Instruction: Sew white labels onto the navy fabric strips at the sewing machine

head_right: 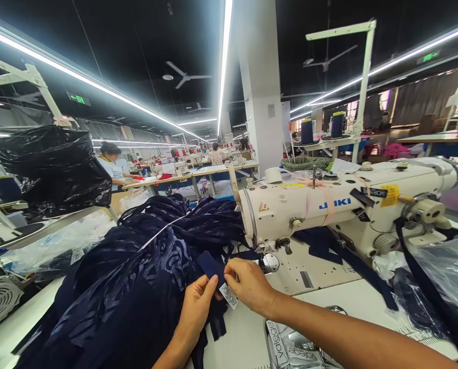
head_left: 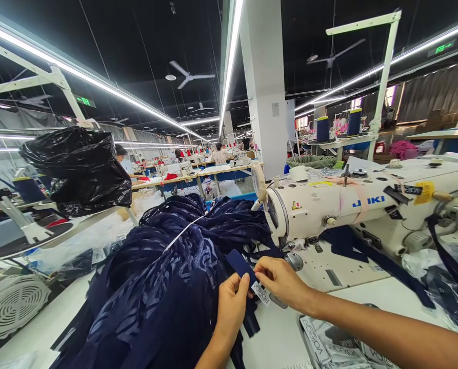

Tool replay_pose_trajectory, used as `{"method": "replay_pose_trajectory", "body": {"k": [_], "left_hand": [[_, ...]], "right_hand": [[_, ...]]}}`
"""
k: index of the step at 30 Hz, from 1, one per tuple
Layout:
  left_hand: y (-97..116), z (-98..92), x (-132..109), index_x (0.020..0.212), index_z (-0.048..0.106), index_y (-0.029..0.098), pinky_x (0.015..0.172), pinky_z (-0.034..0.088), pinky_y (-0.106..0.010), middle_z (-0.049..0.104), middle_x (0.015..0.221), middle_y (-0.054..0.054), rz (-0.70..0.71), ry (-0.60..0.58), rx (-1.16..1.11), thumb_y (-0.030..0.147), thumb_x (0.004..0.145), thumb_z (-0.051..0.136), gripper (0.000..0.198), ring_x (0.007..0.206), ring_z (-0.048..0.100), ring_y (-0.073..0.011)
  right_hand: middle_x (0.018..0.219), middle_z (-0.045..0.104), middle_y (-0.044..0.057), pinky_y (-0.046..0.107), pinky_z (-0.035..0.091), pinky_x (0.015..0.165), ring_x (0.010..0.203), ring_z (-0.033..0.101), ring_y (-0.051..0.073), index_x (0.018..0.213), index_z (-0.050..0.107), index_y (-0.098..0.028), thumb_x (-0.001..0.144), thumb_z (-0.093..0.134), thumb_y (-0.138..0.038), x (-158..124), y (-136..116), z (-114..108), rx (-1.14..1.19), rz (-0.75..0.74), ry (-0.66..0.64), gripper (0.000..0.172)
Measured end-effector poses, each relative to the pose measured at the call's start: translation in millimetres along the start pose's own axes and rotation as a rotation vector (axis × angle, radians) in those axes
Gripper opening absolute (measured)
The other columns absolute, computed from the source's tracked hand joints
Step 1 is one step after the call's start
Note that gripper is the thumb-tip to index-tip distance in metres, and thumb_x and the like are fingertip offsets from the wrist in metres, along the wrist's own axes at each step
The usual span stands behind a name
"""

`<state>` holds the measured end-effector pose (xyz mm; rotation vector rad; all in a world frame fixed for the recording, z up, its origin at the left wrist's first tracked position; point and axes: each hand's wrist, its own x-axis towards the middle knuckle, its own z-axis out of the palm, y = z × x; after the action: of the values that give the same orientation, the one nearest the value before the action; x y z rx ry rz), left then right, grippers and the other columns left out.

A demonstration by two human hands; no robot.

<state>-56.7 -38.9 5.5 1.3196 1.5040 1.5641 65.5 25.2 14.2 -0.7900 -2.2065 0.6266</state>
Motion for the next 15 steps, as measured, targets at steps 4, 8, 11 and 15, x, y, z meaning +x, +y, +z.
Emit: {"method": "replay_pose_trajectory", "body": {"k": [4, 8, 11, 15], "left_hand": [[-2, 1.0, -3, 0.046, 0.05, 0.018, 0.05, 0.031, -0.022, 0.043, 0.047, 0.003, 0.168, 0.087, 0.228, 0.037, 0.067, 0.056, 0.029, 0.051, 0.038, -0.0117], [-4, -1.8, 0, 0.042, 0.035, 0.019, 0.046, 0.024, -0.022, 0.028, 0.045, 0.006, 0.114, 0.08, 0.242, 0.038, 0.066, 0.052, 0.035, 0.047, 0.027, -0.0093], [-5, -4.5, 6, 0.043, 0.03, 0.02, 0.045, 0.022, -0.021, 0.024, 0.048, 0.007, 0.038, 0.07, 0.151, 0.044, 0.063, 0.053, 0.039, 0.047, 0.025, -0.0085], [-3, -4.8, 6, 0.046, 0.032, 0.02, 0.044, 0.024, -0.02, 0.027, 0.047, 0.007, -0.023, 0.035, 0.031, 0.052, 0.063, 0.054, 0.042, 0.046, 0.026, -0.0079]], "right_hand": [[0.065, 0.054, 0.002, 0.028, 0.03, 0.057, 0.056, 0.043, 0.014, 0.067, 0.049, -0.017, 0.071, 0.043, -0.007, -4, -4, 1, -0.409, -0.158, -0.015, 0.012], [0.063, 0.052, 0.002, 0.028, 0.03, 0.058, 0.055, 0.042, 0.014, 0.065, 0.045, -0.018, 0.066, 0.042, -0.007, -21, -18, 5, -0.43, -0.376, -0.042, 0.011], [0.061, 0.05, 0.0, 0.025, 0.031, 0.056, 0.055, 0.039, 0.012, 0.064, 0.041, -0.019, 0.062, 0.042, -0.007, -35, -29, 2, -0.197, -0.516, -0.138, 0.013], [0.06, 0.043, -0.002, 0.024, 0.032, 0.054, 0.055, 0.038, 0.012, 0.066, 0.037, -0.02, 0.064, 0.037, -0.005, -38, -26, -8, 0.01, -0.384, -0.096, 0.015]]}}
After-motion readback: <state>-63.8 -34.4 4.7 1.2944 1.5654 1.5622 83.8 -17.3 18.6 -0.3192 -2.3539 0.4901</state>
